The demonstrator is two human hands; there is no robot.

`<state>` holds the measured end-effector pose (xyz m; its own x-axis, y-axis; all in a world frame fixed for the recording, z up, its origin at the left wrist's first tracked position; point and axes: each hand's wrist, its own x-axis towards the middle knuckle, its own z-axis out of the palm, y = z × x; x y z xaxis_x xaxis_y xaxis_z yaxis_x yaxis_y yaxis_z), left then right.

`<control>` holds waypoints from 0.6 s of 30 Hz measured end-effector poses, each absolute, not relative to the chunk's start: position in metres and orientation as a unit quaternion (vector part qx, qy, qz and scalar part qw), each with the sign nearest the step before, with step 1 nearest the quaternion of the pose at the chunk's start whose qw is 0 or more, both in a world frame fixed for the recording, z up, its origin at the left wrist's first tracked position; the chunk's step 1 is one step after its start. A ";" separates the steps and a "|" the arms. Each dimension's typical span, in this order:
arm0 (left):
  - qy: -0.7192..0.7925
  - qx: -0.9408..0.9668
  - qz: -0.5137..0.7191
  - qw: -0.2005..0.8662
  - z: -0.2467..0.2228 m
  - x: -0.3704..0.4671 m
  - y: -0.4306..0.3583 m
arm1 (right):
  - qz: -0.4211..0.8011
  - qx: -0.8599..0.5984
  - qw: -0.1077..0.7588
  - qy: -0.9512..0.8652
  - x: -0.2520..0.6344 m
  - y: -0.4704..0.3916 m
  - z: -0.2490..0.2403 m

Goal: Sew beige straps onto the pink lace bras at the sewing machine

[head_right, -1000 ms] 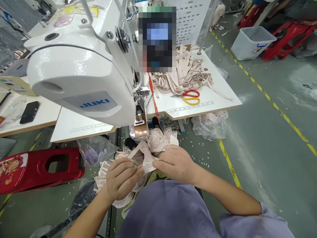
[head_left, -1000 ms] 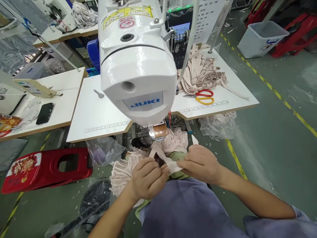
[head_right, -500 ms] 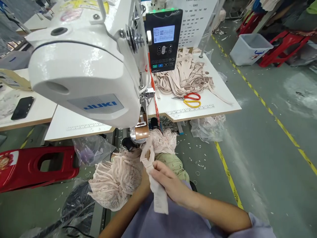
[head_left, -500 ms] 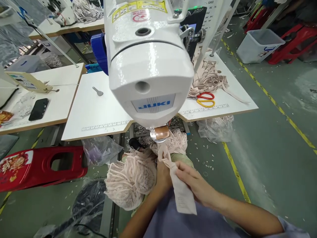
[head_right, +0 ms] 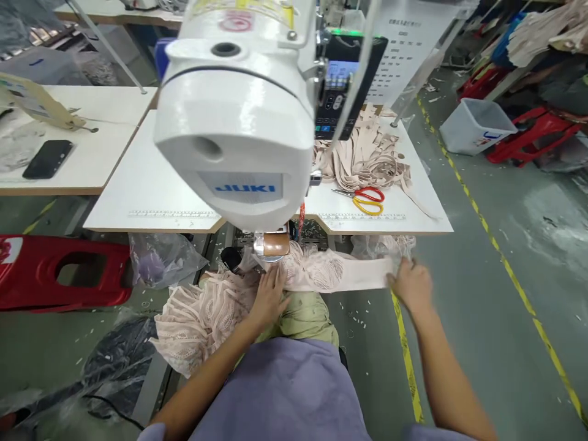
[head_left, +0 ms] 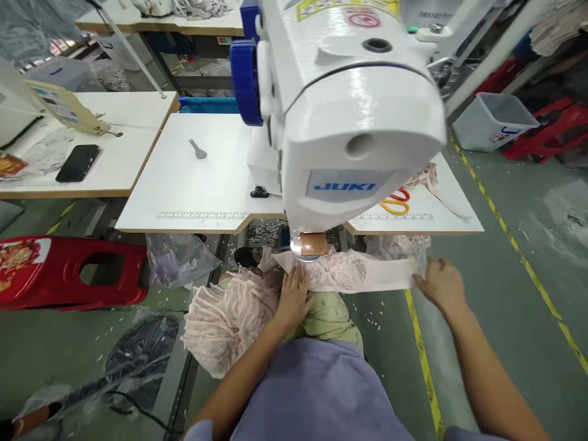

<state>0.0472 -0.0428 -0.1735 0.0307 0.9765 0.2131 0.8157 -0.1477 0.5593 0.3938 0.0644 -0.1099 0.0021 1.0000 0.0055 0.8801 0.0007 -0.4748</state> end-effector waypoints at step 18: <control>0.889 0.407 0.128 0.168 -0.095 -0.056 -0.229 | 0.298 -0.421 0.089 -0.852 0.182 0.035 -0.156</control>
